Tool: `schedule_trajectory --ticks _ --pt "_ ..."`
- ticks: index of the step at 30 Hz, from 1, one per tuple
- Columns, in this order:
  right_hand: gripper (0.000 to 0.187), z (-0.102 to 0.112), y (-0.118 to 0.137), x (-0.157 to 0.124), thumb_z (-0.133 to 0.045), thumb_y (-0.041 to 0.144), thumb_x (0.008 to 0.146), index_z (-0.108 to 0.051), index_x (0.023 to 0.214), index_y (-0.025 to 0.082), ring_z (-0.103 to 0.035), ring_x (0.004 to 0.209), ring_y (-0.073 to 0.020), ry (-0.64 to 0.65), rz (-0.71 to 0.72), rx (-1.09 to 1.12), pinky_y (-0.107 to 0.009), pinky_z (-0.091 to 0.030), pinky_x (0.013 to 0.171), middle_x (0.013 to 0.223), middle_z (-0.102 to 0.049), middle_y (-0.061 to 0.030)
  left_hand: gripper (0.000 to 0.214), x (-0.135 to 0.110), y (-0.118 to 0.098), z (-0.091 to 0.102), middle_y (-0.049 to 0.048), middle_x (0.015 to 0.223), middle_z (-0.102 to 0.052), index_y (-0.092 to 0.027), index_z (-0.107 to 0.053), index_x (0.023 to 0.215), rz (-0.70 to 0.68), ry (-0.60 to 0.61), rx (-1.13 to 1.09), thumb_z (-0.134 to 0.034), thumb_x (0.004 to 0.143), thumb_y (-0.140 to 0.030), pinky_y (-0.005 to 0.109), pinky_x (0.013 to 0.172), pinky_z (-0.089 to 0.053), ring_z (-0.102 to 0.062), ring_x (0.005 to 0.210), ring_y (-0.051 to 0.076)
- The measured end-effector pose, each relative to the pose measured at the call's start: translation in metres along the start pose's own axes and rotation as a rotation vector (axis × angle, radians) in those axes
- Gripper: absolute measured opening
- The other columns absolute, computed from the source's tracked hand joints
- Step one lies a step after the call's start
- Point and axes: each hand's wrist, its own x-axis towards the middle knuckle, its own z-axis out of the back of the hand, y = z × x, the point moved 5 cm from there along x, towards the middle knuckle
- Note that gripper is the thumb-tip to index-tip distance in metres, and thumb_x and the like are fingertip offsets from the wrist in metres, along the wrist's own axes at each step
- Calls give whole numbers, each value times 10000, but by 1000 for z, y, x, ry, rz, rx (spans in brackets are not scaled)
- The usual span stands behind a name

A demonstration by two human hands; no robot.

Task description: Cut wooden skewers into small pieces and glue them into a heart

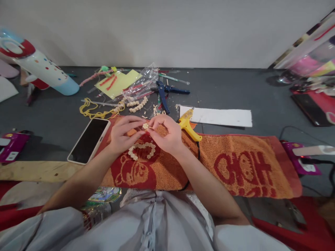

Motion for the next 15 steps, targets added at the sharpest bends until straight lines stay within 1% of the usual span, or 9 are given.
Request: schedule_trajectory --ticks 3,6,9,11,15 --pt "129 -2 -1 0 -658 177 793 -541 767 224 -633 755 -145 14 -10 -63 -326 -529 741 793 -656 -8 186 -2 0 1 63 959 -731 -211 -724 1012 -35 -32 -18 -662 847 -274 267 787 -570 -686 866 136" --pt "52 -2 -1 1 -673 199 808 -630 835 212 -648 749 -140 43 -13 -120 -302 -532 734 790 -689 -13 176 -2 -1 2 58 975 -738 -216 -733 1008 -45 -39 -22 -648 853 -218 247 785 -564 -691 862 128" --pt "79 0 -1 1 -679 217 821 -697 898 224 -655 764 -134 71 29 -180 -287 -532 736 815 -716 -13 178 -1 -4 2 60 967 -738 -205 -733 1005 -34 -39 22 -621 867 -201 237 769 -561 -688 849 125" --pt "93 1 -2 1 -679 232 825 -723 907 242 -659 777 -135 73 41 -213 -285 -537 731 847 -725 -15 178 -1 -7 1 61 955 -739 -193 -731 1000 -32 -25 62 -605 875 -196 232 760 -560 -686 837 122" --pt "95 1 -5 0 -694 242 812 -745 890 264 -655 767 -132 46 2 -208 -290 -543 723 852 -723 -10 173 -1 -11 0 60 950 -740 -183 -727 993 -11 -14 116 -596 882 -203 233 769 -558 -682 838 122"
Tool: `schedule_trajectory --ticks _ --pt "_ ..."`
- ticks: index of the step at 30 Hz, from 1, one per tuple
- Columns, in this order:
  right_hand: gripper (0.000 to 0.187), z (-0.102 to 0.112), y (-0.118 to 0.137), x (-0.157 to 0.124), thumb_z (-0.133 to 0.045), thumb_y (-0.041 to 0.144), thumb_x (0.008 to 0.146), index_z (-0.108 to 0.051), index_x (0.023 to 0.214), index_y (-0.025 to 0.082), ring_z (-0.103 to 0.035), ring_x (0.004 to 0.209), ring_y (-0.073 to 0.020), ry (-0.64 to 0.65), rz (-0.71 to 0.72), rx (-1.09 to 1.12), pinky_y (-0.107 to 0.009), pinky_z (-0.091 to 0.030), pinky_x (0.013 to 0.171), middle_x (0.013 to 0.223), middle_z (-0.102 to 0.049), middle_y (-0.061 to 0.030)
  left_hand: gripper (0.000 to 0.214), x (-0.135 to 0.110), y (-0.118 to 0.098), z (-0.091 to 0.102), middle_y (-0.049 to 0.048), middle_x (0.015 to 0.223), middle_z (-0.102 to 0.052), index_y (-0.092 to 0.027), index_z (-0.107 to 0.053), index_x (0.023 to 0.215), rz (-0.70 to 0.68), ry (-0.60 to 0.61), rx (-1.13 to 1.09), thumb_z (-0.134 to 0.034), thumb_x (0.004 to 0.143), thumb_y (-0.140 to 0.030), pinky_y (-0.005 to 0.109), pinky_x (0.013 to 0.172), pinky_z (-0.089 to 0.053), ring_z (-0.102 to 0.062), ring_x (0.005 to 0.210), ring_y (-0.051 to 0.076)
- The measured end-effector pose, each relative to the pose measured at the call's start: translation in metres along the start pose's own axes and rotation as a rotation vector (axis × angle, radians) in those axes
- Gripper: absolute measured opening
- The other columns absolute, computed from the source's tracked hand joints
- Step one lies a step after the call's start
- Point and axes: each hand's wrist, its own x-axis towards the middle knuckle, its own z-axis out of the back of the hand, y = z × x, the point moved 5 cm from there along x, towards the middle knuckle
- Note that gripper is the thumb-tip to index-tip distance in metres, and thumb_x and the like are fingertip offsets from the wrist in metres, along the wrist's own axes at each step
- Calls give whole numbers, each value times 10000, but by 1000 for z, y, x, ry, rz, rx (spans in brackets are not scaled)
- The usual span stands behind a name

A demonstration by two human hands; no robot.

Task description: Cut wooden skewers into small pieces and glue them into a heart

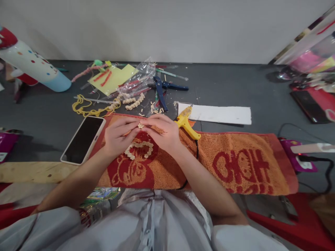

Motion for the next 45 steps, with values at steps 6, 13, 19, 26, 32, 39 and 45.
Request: schedule_trajectory --ticks 6,13,19,26,32,39,45 --pt "70 -3 -2 -1 -724 238 780 -746 844 253 -654 767 -139 -17 -137 134 -310 -550 737 813 -719 -5 171 -2 -3 1 56 928 -739 -178 -720 999 1 -27 22 -597 881 -196 224 757 -556 -683 830 120" --pt "45 -2 -3 -1 -740 217 759 -736 794 244 -664 773 -141 -10 -161 156 -314 -548 738 806 -728 1 208 -2 -5 0 61 967 -736 -184 -712 1036 -34 -11 27 -553 903 -193 222 750 -561 -681 843 118" --pt "25 -1 -2 -1 -760 247 745 -735 748 247 -666 726 -136 -26 -148 139 -301 -549 701 759 -728 10 220 -3 -8 0 54 929 -731 -185 -717 1040 -22 -20 14 -543 905 -183 219 745 -560 -678 829 115" --pt "40 -1 -1 -3 -759 274 749 -738 727 249 -664 695 -128 -51 -122 116 -283 -549 667 745 -727 11 261 -5 -11 0 53 925 -725 -201 -707 1098 -37 -43 -12 -555 892 -156 219 736 -555 -670 827 117" --pt "42 0 3 -2 -754 216 749 -744 760 255 -667 702 -117 -43 -54 127 -264 -548 667 760 -729 19 305 -7 -10 0 51 943 -720 -224 -685 1160 -65 -51 -8 -571 885 -155 220 734 -553 -664 833 117" --pt "51 0 3 0 -730 225 775 -740 821 245 -677 768 -136 -24 -62 111 -300 -554 738 804 -738 4 323 -3 -6 4 39 1005 -728 -256 -669 1190 -75 -55 30 -603 879 -200 242 782 -566 -678 865 127" --pt "34 0 0 0 -726 245 780 -745 805 257 -673 748 -143 -8 -75 81 -309 -556 711 805 -734 0 143 -3 -3 7 21 860 -740 -235 -748 949 -5 -105 66 -640 859 -263 239 722 -570 -676 760 117"
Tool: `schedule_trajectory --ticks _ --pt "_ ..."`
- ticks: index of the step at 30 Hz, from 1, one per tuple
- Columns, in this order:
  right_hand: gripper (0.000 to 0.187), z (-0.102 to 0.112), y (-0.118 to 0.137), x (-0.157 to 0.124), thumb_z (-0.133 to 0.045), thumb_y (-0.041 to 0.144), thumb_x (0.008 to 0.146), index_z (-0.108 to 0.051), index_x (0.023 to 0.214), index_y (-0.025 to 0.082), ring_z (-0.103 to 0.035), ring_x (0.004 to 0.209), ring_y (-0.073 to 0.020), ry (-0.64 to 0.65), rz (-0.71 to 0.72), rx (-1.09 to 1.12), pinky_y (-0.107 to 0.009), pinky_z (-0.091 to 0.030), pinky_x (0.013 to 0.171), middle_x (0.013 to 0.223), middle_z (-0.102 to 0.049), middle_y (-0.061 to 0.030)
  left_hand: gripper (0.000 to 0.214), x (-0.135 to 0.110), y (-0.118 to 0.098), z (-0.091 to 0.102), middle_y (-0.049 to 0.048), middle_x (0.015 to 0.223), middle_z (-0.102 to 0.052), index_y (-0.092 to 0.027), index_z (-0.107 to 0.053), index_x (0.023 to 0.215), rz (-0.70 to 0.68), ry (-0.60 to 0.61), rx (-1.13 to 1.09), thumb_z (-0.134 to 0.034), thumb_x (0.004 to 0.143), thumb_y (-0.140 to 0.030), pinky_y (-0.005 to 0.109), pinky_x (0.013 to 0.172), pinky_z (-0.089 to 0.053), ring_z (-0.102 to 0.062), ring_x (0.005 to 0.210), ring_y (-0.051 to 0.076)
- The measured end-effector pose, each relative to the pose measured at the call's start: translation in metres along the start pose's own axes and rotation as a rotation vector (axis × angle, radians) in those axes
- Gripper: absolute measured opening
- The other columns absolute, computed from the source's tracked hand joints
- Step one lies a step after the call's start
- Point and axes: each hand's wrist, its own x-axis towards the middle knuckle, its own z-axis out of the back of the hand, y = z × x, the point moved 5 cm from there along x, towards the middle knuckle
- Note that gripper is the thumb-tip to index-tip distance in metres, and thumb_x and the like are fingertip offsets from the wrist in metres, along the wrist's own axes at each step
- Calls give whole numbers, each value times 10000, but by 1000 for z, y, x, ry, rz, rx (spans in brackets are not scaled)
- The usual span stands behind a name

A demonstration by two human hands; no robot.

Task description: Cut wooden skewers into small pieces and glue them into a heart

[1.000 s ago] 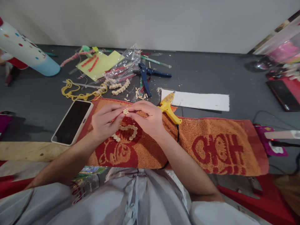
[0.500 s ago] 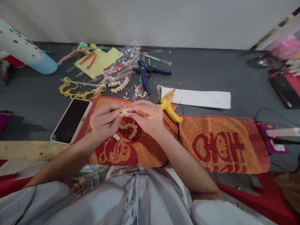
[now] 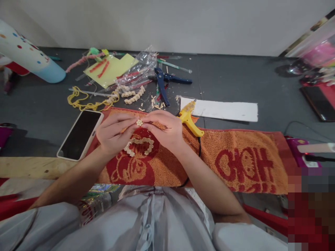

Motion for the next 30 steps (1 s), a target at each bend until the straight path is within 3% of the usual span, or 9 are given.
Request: schedule_trajectory --ticks 5,13,20,30 --pt "49 0 3 0 -721 211 780 -742 799 251 -666 728 -131 -21 48 -2 -287 -550 691 784 -725 1 105 -2 2 -2 23 850 -739 -235 -745 880 44 23 -79 -650 854 -270 253 725 -568 -681 764 121" --pt "24 -1 2 0 -717 224 779 -724 761 237 -661 711 -135 -6 48 -7 -289 -548 672 764 -720 -3 83 -4 -2 -1 18 834 -740 -224 -736 876 -22 -16 -66 -665 836 -215 223 688 -560 -681 740 107" --pt "49 -2 0 2 -669 226 817 -710 845 227 -658 798 -146 59 -8 13 -320 -542 759 835 -714 -19 132 0 9 -5 23 761 -721 -212 -741 822 175 -36 -174 -714 799 -339 234 640 -539 -649 678 104" --pt "66 -2 2 3 -624 213 848 -652 904 234 -643 816 -161 107 152 -194 -318 -530 743 852 -693 -26 174 0 15 -11 43 811 -742 -213 -755 817 384 98 -281 -692 809 -374 254 680 -546 -667 727 125"
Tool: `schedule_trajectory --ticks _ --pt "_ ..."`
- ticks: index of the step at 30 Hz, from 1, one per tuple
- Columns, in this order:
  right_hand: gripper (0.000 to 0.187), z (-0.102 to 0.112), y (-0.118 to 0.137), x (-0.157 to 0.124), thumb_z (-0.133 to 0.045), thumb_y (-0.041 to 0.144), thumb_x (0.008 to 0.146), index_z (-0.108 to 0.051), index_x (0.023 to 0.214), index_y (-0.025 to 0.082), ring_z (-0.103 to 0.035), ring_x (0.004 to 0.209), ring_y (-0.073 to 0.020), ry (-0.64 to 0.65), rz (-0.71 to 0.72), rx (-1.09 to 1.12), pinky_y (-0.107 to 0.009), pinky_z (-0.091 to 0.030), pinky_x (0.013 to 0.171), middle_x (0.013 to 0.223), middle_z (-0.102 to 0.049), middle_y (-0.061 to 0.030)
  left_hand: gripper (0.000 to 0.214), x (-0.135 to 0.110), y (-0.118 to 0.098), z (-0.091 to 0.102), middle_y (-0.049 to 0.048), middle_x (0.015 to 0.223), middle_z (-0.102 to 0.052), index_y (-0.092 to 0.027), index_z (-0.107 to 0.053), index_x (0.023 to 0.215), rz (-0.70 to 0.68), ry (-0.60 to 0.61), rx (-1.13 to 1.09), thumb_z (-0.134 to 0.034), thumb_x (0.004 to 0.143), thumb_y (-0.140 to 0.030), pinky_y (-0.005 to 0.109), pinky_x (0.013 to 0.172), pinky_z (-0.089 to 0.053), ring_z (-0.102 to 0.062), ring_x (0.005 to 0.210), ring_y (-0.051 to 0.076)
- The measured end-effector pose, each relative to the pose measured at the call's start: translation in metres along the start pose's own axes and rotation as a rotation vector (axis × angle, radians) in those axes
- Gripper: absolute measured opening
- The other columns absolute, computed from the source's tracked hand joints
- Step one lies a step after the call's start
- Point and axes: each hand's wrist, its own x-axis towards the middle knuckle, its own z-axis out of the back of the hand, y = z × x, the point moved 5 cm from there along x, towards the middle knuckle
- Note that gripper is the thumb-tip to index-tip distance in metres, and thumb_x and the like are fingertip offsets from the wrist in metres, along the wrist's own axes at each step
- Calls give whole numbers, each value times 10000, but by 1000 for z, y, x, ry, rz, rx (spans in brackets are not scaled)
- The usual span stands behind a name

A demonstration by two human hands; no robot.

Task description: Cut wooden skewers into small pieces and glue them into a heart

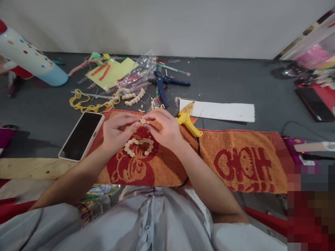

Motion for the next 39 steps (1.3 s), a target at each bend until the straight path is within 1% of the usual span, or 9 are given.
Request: schedule_trajectory --ticks 4,12,17,23,27,31,35,37,39 --pt "126 -5 2 -3 -570 166 863 -633 954 227 -638 858 -188 31 89 -63 -346 -532 761 896 -672 -62 220 0 9 -2 38 734 -725 -179 -732 757 113 -11 -55 -747 745 -398 233 605 -524 -649 659 119" --pt "114 -8 -2 -6 -568 152 839 -599 922 223 -621 841 -199 38 59 -112 -358 -526 747 871 -649 -56 205 0 25 -8 45 730 -744 -175 -750 734 315 25 -274 -768 722 -379 249 592 -539 -664 637 134" --pt "115 -9 -2 -6 -564 127 808 -589 881 213 -625 837 -191 49 22 -97 -345 -526 748 858 -654 -58 197 0 22 -3 -2 575 -664 -155 -717 716 305 -14 -204 -743 751 -347 200 436 -449 -556 453 79" --pt "31 -7 1 -2 -601 186 816 -584 824 211 -613 759 -152 6 -23 11 -316 -506 716 785 -647 -18 165 3 23 2 -26 536 -622 -142 -661 739 288 -54 -133 -697 787 -295 185 424 -447 -531 413 64" --pt "35 -5 1 0 -602 204 802 -573 815 218 -591 746 -142 14 -77 81 -316 -493 710 781 -630 -5 216 6 33 11 -35 523 -587 -156 -645 755 267 -155 -112 -688 811 -360 187 431 -429 -526 428 60" --pt "54 -5 3 1 -591 178 794 -567 830 210 -578 742 -135 8 -82 138 -309 -486 712 779 -606 -5 280 11 47 23 -26 601 -599 -181 -621 786 227 -319 -154 -649 836 -456 194 434 -412 -519 466 53" --pt "64 -7 1 -2 -589 174 795 -572 850 202 -597 777 -140 18 -131 203 -317 -499 749 820 -619 -20 292 13 56 34 -19 654 -602 -192 -601 748 247 -477 -232 -668 817 -468 197 428 -388 -490 481 48" --pt "75 -8 -3 -3 -596 188 796 -582 870 196 -613 784 -141 29 -189 224 -316 -511 756 847 -639 -31 265 12 60 35 -15 689 -612 -193 -618 759 278 -505 -280 -702 792 -443 196 418 -371 -467 473 42" --pt "85 -8 -5 -4 -606 193 793 -593 876 193 -621 778 -139 34 -219 212 -310 -516 754 852 -651 -33 220 11 62 33 -2 768 -641 -199 -652 812 301 -464 -275 -722 777 -405 194 419 -362 -464 487 41"
